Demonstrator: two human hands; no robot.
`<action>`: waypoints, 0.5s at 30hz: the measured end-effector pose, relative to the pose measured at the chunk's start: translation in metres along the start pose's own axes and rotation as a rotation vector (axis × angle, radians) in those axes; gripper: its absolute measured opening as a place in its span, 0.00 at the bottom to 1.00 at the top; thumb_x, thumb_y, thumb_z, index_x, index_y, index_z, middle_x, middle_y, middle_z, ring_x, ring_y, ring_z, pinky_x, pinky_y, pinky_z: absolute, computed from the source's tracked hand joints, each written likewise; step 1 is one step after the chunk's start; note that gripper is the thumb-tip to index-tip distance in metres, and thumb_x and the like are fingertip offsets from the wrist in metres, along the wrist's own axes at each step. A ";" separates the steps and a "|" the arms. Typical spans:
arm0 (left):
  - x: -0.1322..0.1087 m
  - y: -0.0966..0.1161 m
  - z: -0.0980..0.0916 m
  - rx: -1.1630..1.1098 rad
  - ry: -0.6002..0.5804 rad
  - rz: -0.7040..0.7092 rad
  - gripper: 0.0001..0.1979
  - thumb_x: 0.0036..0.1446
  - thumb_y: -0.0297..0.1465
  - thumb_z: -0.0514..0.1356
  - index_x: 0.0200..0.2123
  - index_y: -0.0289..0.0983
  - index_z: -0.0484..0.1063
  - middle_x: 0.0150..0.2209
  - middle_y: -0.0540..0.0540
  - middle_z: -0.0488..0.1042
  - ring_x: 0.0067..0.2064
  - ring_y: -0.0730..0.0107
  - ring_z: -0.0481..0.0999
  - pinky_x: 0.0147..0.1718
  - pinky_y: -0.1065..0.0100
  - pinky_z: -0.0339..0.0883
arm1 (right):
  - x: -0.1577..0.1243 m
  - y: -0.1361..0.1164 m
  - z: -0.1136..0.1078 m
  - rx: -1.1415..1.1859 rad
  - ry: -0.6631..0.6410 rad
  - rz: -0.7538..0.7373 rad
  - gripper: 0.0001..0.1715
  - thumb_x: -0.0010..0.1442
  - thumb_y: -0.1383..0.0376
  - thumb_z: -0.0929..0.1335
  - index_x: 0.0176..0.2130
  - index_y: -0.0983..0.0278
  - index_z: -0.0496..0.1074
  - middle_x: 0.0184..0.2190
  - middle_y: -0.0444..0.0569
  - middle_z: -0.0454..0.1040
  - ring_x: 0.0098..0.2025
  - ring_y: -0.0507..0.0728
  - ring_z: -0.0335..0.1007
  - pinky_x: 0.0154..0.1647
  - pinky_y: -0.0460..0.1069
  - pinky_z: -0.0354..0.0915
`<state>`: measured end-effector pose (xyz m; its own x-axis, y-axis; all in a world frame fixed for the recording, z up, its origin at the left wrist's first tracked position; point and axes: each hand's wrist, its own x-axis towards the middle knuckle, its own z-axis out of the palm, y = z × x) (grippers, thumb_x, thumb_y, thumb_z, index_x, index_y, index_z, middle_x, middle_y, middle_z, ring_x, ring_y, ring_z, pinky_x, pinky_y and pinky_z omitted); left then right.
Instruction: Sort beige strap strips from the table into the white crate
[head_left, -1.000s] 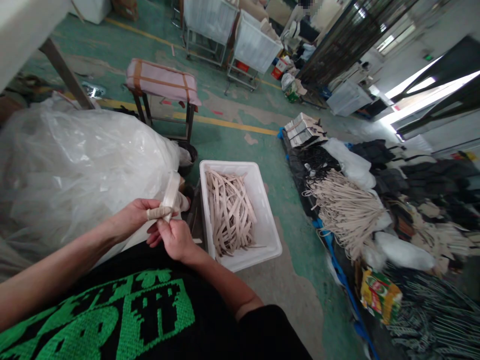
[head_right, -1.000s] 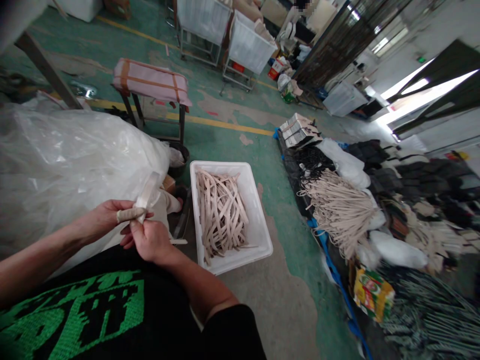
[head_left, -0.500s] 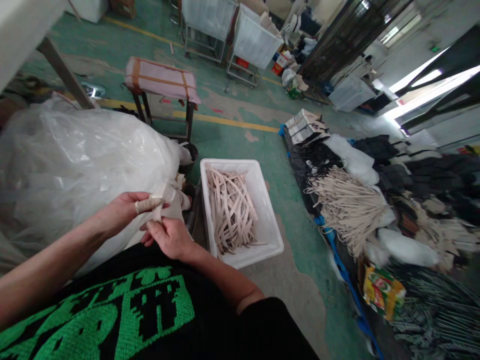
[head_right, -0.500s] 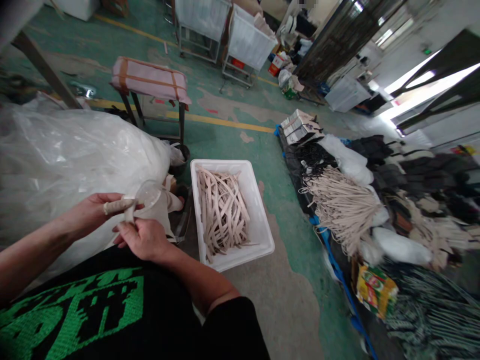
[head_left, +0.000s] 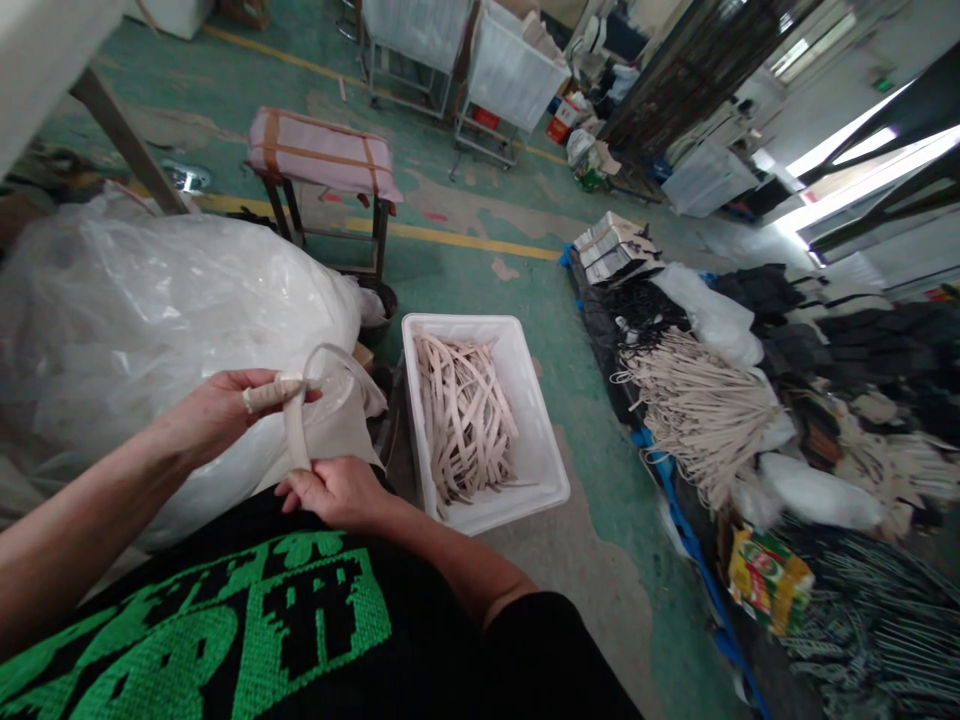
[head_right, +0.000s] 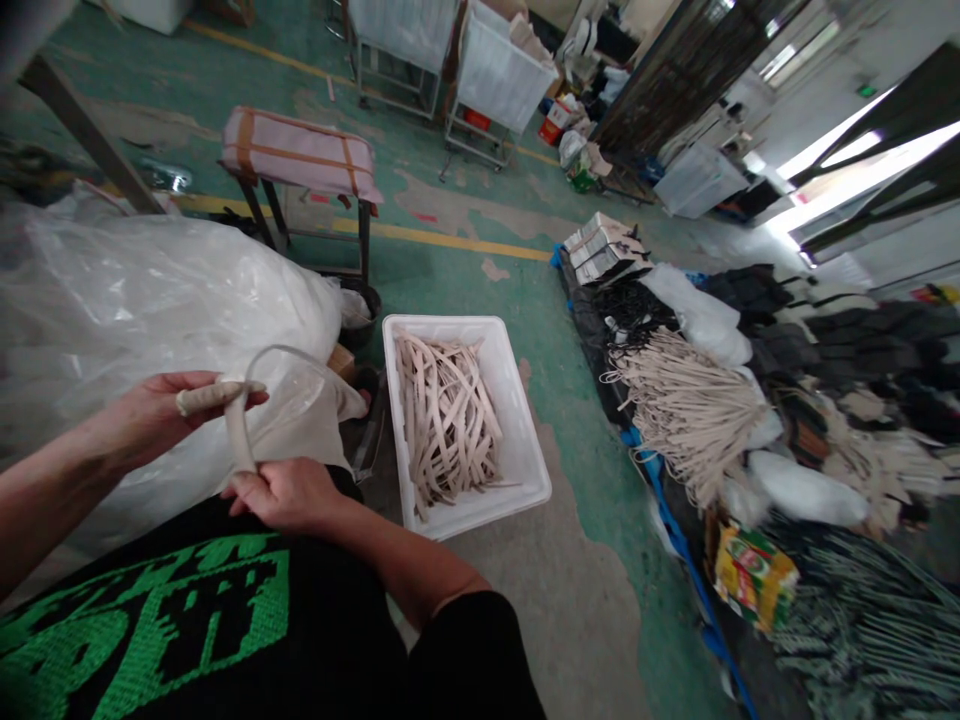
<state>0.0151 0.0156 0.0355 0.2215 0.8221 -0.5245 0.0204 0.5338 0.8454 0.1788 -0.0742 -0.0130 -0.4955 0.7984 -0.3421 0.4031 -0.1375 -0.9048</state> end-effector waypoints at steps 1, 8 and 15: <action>0.001 0.003 -0.002 -0.009 0.028 0.006 0.21 0.34 0.41 0.77 0.28 0.31 0.81 0.31 0.42 0.84 0.37 0.61 0.80 0.41 0.66 0.72 | -0.003 0.002 0.002 -0.040 -0.031 0.010 0.16 0.72 0.63 0.64 0.38 0.61 0.79 0.29 0.41 0.81 0.36 0.51 0.78 0.39 0.43 0.66; -0.010 -0.018 0.008 0.053 -0.247 -0.075 0.18 0.47 0.43 0.72 0.30 0.33 0.80 0.19 0.48 0.78 0.22 0.68 0.74 0.24 0.70 0.66 | 0.008 -0.008 -0.001 0.059 0.085 0.018 0.24 0.75 0.63 0.58 0.36 0.65 0.78 0.25 0.43 0.77 0.29 0.50 0.77 0.38 0.44 0.69; -0.017 -0.014 0.000 0.191 -0.344 0.052 0.15 0.50 0.41 0.68 0.23 0.35 0.77 0.18 0.49 0.75 0.21 0.72 0.70 0.24 0.73 0.64 | 0.026 0.008 -0.007 0.307 0.091 -0.099 0.18 0.70 0.56 0.65 0.37 0.65 0.76 0.30 0.44 0.78 0.31 0.51 0.76 0.42 0.47 0.71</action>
<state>0.0115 -0.0060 0.0321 0.5400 0.7155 -0.4432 0.1743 0.4202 0.8906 0.1748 -0.0509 -0.0276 -0.4443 0.8639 -0.2373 0.0988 -0.2160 -0.9714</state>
